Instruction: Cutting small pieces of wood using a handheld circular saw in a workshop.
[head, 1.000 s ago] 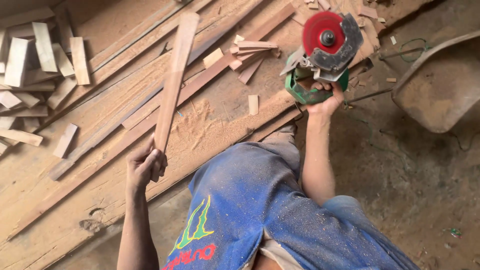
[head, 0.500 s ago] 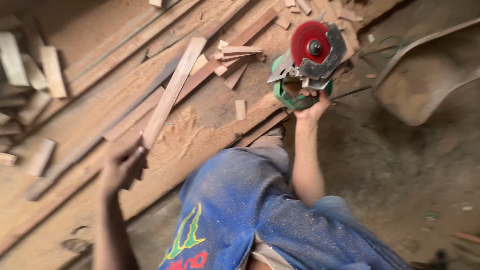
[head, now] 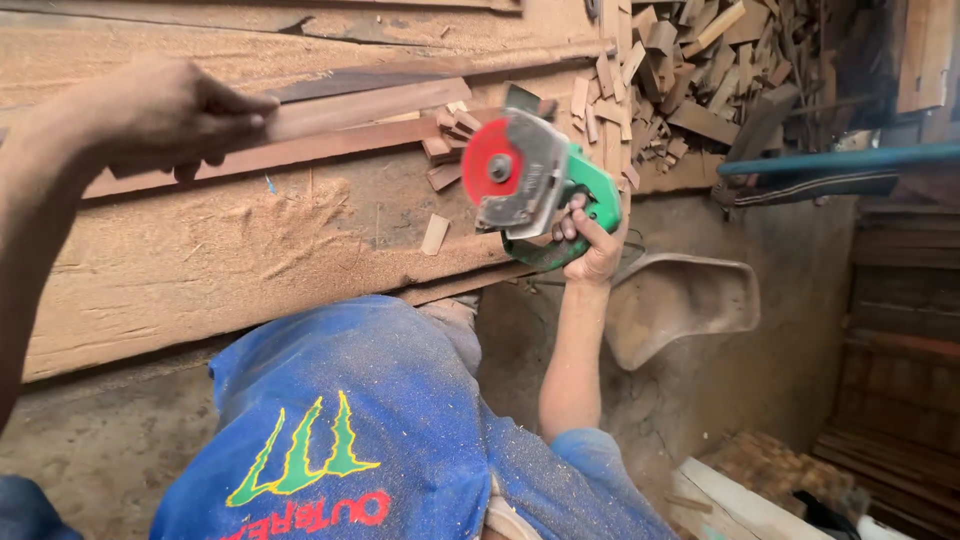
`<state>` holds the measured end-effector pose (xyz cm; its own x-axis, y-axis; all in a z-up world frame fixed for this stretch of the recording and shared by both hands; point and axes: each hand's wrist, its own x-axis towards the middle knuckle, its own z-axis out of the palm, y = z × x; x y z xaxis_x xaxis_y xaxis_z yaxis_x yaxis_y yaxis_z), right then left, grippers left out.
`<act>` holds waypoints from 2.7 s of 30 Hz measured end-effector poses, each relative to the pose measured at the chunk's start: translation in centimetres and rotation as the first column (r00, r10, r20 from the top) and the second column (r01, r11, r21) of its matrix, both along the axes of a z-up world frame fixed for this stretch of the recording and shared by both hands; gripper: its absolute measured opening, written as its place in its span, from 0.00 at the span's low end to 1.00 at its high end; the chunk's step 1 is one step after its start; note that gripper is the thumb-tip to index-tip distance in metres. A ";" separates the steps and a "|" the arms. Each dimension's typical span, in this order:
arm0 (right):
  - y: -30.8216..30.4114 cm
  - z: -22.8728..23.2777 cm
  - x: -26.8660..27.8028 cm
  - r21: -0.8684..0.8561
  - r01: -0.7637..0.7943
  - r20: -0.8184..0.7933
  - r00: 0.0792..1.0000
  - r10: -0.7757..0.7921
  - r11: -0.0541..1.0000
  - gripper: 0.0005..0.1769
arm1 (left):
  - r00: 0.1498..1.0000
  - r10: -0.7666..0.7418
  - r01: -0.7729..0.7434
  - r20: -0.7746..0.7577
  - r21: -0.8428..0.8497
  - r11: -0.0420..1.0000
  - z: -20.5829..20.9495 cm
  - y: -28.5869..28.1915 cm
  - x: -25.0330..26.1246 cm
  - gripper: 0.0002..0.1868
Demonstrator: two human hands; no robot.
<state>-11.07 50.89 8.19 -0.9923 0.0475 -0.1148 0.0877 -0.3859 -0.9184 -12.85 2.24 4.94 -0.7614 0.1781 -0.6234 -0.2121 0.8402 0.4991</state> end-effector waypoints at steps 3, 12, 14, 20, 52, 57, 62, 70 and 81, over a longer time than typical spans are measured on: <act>-2.0 2.7 -0.2 0.236 -0.043 -0.055 0.997 0.057 0.971 0.30 | 0.998 -0.042 0.038 -0.044 -0.080 0.996 3.9 1.4 -0.8 0.24; -2.0 2.2 -1.9 0.390 -0.184 0.045 0.982 0.181 0.902 0.28 | 0.985 -0.168 0.165 -0.030 -0.082 0.983 7.9 2.5 -1.5 0.22; -2.2 2.2 -2.0 0.380 -0.205 0.061 0.979 0.197 0.902 0.28 | 0.991 -0.133 0.132 -0.028 -0.030 0.991 7.1 2.6 -1.4 0.22; -3.0 2.7 -1.9 0.356 -0.191 0.028 0.981 0.194 0.915 0.32 | 0.988 -0.148 0.148 -0.054 0.003 0.989 6.7 3.4 -1.4 0.21; 12.3 -18.9 3.3 -0.713 0.330 0.088 0.917 -0.388 0.618 0.12 | 0.670 0.342 -0.742 0.659 0.597 0.305 -13.4 8.9 18.8 0.17; 8.9 -17.7 5.0 -0.788 0.335 0.081 0.887 -0.454 0.516 0.12 | 0.772 0.343 -0.636 0.535 0.660 0.401 -13.3 7.6 18.9 0.16; 7.0 -16.8 4.9 -0.748 0.349 0.053 0.879 -0.474 0.565 0.10 | 0.848 0.319 -0.528 0.423 0.711 0.464 -7.4 10.6 13.6 0.18; 5.8 -16.3 5.3 -0.742 0.320 -0.005 0.877 -0.481 0.589 0.13 | 0.925 0.189 -0.376 0.329 0.718 0.586 -6.6 21.7 4.6 0.26; 5.0 -16.3 5.7 -0.710 0.505 0.202 0.814 -0.545 0.491 0.09 | 0.987 -0.016 -0.115 0.158 0.779 0.617 -1.3 31.2 -0.9 0.43</act>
<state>-5.40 55.88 -8.07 -0.8165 0.4858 -0.3119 -0.3875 -0.8616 -0.3278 -13.75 33.44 3.61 -0.7037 0.6124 -0.3601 -0.3605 0.1290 0.9238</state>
